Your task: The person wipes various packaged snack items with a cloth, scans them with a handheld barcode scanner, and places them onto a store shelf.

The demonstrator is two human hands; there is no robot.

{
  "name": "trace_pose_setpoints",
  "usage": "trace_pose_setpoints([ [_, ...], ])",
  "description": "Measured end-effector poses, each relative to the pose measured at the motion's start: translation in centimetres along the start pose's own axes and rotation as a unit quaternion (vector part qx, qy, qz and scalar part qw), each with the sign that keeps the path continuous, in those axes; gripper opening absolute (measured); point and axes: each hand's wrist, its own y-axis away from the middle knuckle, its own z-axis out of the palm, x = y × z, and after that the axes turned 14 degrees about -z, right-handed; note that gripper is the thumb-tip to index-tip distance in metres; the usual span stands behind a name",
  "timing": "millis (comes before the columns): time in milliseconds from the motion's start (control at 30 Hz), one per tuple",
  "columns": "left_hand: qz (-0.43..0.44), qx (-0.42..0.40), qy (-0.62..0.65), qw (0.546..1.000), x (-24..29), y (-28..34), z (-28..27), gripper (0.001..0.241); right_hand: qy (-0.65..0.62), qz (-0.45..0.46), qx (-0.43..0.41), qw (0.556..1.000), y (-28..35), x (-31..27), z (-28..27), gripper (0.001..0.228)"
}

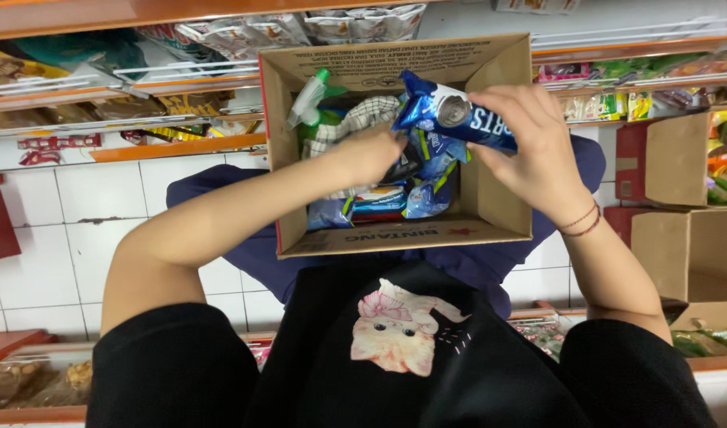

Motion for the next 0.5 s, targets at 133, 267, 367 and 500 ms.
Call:
trace_pose_setpoints([
  [133, -0.143, -0.098, 0.435, 0.883, -0.9, 0.0, -8.1, 0.044, 0.101, -0.033, -0.018, 0.994, 0.1, 0.1, 0.0, 0.059],
  [267, -0.033, -0.01, 0.623, 0.781, 2.0, 2.7, -13.4, 0.046, 0.16, -0.082, -0.027, 0.983, -0.6, -0.1, -0.1, 0.058],
  [367, -0.051, 0.041, 0.593, 0.803, 4.3, 4.0, -15.6, 0.047, 0.088, -0.054, -0.004, 0.995, -1.3, -0.8, -0.4, 0.059],
  [500, 0.031, 0.169, 0.39, 0.905, 5.6, 5.1, -18.7, 0.044, -0.027, -0.066, 0.021, 0.997, -2.4, -1.4, -0.7, 0.075],
])
